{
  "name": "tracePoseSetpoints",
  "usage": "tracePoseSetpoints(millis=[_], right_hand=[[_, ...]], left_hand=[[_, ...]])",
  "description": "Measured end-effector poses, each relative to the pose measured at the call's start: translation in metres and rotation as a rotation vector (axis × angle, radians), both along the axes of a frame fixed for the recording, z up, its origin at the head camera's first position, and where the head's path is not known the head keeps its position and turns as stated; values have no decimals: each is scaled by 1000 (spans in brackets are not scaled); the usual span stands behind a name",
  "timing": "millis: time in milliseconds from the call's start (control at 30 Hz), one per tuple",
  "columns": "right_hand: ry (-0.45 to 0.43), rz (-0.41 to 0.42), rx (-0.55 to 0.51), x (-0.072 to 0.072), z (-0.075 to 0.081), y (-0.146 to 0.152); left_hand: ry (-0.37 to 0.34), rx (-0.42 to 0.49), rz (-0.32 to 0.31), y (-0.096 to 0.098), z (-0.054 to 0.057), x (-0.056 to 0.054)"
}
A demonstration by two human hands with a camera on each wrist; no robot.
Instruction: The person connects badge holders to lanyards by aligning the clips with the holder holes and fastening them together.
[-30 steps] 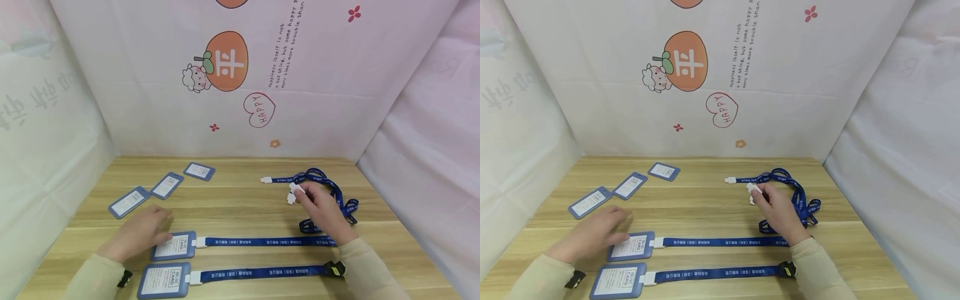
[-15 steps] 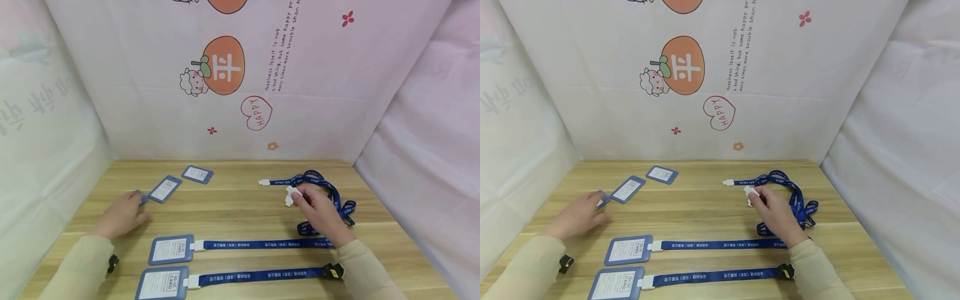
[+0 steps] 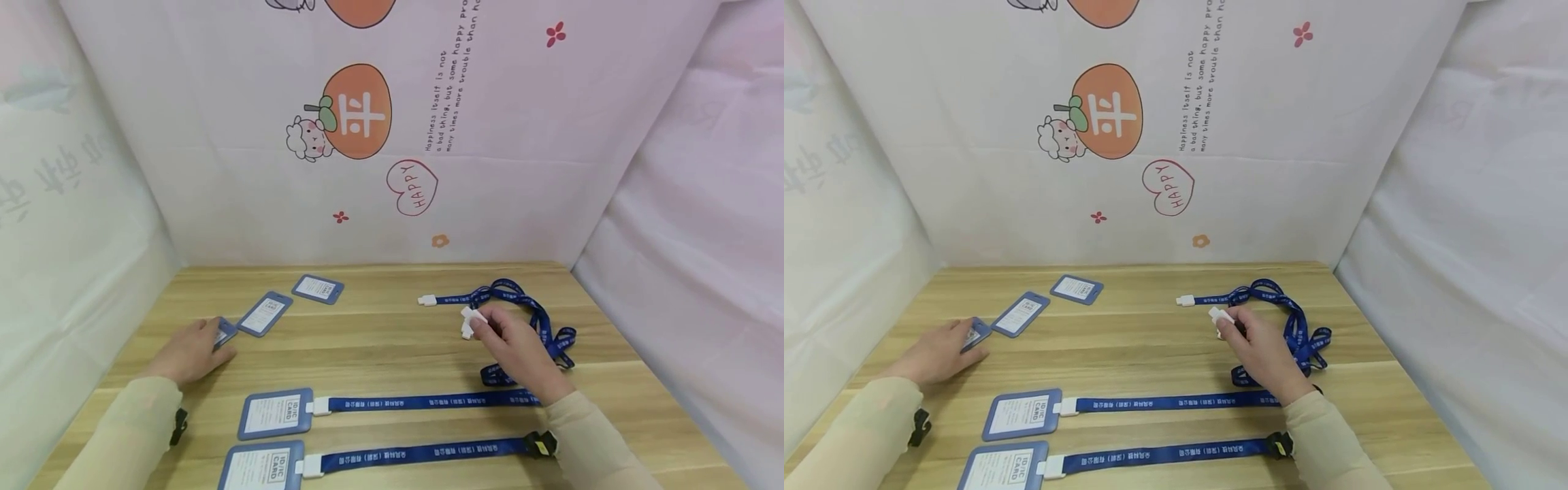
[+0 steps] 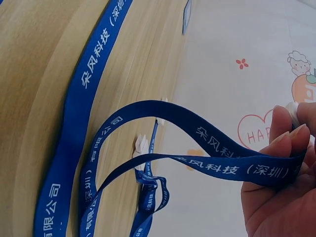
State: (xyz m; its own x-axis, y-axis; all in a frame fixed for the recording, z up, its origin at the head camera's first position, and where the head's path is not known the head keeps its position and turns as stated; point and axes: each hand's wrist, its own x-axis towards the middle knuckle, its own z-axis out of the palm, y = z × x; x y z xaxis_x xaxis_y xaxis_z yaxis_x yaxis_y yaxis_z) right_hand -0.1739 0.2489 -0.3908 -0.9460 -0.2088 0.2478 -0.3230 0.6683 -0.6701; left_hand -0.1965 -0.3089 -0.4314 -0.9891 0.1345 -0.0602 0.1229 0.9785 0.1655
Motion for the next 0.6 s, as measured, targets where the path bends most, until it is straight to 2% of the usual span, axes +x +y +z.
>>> tracePoseSetpoints(millis=[333, 600], right_hand=[[-6, 5, -1, 0, -1, -2], [-23, -7, 1, 2, -1, -3]], left_hand=[[22, -48, -12, -1, 3, 0], [32, -36, -9, -5, 6, 1]])
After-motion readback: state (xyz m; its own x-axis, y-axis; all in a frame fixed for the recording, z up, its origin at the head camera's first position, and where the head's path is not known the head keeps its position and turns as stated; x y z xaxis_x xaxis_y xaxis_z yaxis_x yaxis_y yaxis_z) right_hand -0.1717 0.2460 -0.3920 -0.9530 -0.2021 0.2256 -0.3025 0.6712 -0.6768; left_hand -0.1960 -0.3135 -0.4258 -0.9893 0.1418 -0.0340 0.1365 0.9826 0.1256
